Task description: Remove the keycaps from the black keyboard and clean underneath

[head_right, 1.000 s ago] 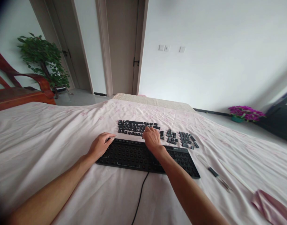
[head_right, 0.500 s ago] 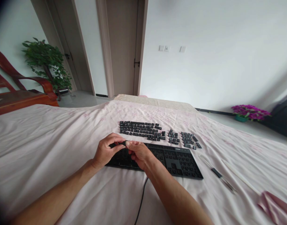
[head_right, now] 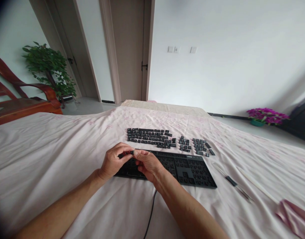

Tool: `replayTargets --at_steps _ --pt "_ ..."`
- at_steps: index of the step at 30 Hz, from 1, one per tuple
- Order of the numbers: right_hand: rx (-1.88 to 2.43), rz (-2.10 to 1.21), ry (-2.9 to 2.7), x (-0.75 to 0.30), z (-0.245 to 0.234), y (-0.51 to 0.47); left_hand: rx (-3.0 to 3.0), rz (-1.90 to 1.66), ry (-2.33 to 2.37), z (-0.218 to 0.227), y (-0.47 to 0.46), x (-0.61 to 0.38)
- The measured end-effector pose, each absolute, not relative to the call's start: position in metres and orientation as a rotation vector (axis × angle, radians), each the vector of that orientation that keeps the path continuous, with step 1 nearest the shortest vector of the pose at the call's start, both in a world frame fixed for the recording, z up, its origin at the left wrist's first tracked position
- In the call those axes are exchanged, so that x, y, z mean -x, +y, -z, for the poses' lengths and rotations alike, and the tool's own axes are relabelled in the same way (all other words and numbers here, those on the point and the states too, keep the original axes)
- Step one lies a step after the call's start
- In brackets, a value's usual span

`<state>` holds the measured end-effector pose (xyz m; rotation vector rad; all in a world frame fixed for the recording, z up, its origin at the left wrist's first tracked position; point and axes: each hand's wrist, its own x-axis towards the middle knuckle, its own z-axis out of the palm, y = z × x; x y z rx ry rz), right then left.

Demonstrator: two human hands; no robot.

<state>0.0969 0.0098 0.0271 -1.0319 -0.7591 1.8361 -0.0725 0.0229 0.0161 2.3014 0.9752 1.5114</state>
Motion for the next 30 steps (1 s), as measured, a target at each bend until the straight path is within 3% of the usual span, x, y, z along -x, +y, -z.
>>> replayTargets --at_steps 9,15,18,30 --pt "1.192 -1.378 -1.204 -0.105 -0.021 0.011 -2.576 -1.398 0.985 -0.012 0.024 0.075" --pt "1.486 -0.518 -1.723 -0.168 -0.023 0.037 -2.448 -1.228 1.363 0.001 0.050 0.093" --pt "1.684 -0.243 -1.867 -0.189 -0.018 0.039 -2.296 -1.153 1.476 0.016 0.065 0.106" --pt "1.731 0.074 -2.155 -0.178 -0.010 0.030 -2.105 -1.034 1.460 0.029 0.071 0.115"
